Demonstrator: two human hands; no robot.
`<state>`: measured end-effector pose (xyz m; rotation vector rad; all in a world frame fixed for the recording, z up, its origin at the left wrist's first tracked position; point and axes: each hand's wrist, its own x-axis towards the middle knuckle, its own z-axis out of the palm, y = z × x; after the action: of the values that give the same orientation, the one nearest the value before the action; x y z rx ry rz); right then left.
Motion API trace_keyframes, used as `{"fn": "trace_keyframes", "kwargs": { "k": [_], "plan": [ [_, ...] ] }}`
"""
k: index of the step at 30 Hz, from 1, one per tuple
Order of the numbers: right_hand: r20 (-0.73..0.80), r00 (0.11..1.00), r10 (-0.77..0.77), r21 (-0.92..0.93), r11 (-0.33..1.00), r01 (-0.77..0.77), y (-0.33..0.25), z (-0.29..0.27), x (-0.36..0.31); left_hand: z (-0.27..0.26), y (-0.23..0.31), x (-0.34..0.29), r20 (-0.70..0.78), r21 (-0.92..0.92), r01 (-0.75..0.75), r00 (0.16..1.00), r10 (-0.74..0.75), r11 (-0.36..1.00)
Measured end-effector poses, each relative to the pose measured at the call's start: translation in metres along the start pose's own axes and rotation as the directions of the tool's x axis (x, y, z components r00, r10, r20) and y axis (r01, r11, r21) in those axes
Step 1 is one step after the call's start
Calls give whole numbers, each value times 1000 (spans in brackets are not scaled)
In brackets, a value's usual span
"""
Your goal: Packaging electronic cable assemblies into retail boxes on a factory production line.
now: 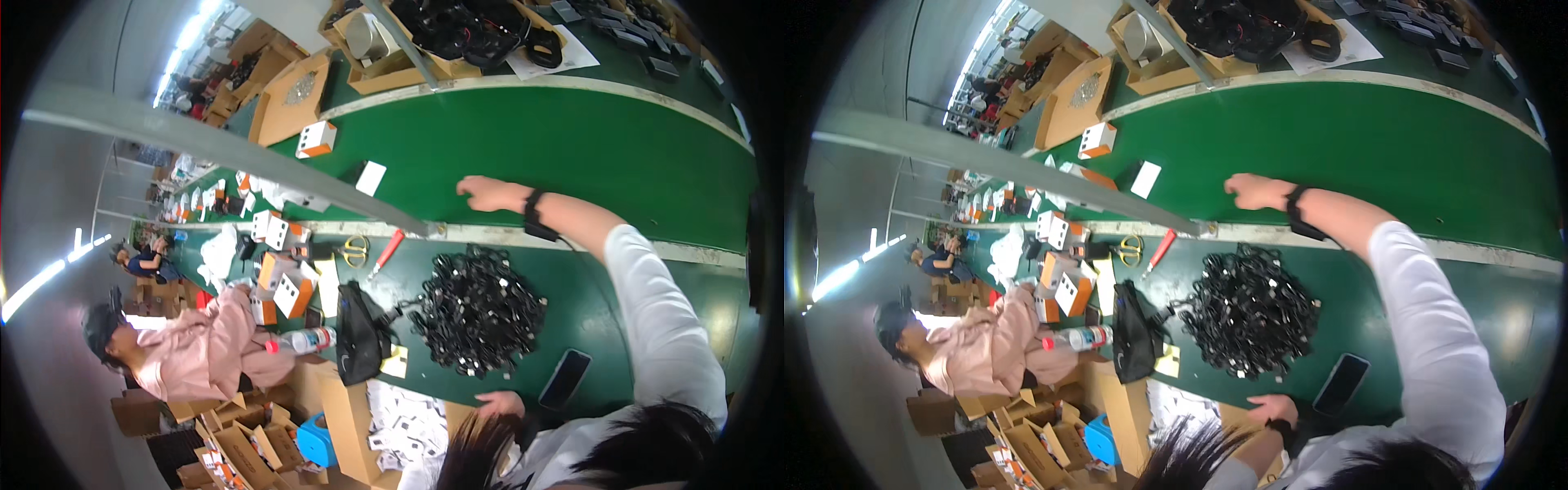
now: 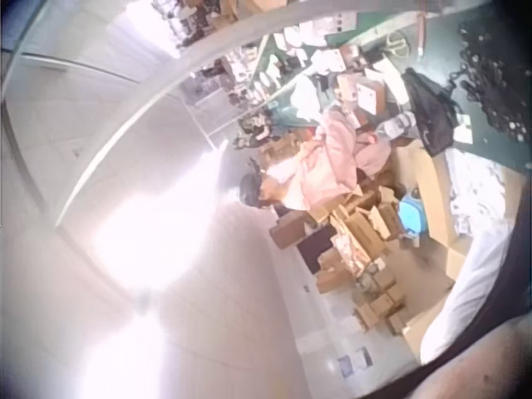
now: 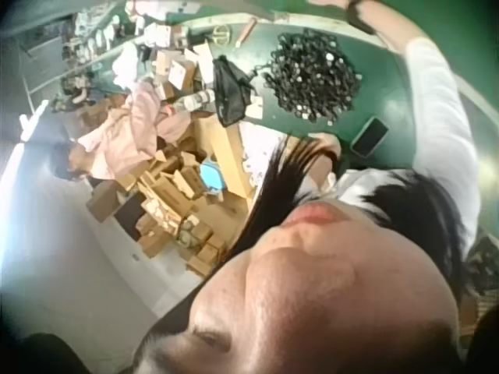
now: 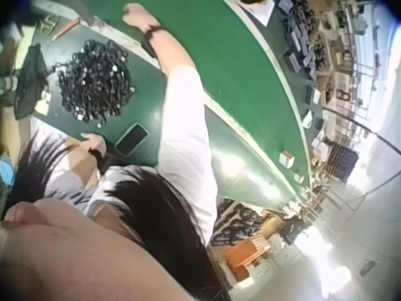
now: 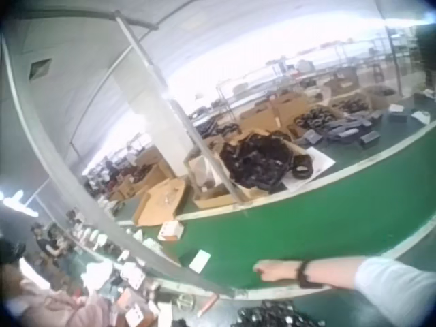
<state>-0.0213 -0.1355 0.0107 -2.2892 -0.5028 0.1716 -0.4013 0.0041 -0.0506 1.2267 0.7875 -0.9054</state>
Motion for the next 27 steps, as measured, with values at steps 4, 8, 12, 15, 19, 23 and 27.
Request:
{"fn": "trace_keyframes", "kwargs": {
  "k": [4,8,12,15,19,23,27],
  "plan": [
    [-75,995,-69,-19,998,68,-12,40,114,-102,-104,0,64,55,13,998,-16,998],
    [-8,998,-66,-180,982,64,-64,75,203,-232,-179,-49,69,90,-26,997,20,996],
    [-215,967,-134,-339,939,54,-41,99,244,-340,-25,-53,127,171,-132,986,111,976],
    [-275,951,-138,-404,915,16,-25,110,263,-358,121,-63,177,224,-249,961,212,942],
    [-282,936,-210,-457,887,62,-10,125,275,-243,339,-110,38,518,-458,856,516,722],
    [-199,938,-285,-587,801,118,-13,113,273,-248,473,-14,-202,448,-744,456,867,496],
    [-202,903,-379,-439,859,263,-7,97,254,-262,562,79,-450,633,-621,190,872,462]
  ]
}}
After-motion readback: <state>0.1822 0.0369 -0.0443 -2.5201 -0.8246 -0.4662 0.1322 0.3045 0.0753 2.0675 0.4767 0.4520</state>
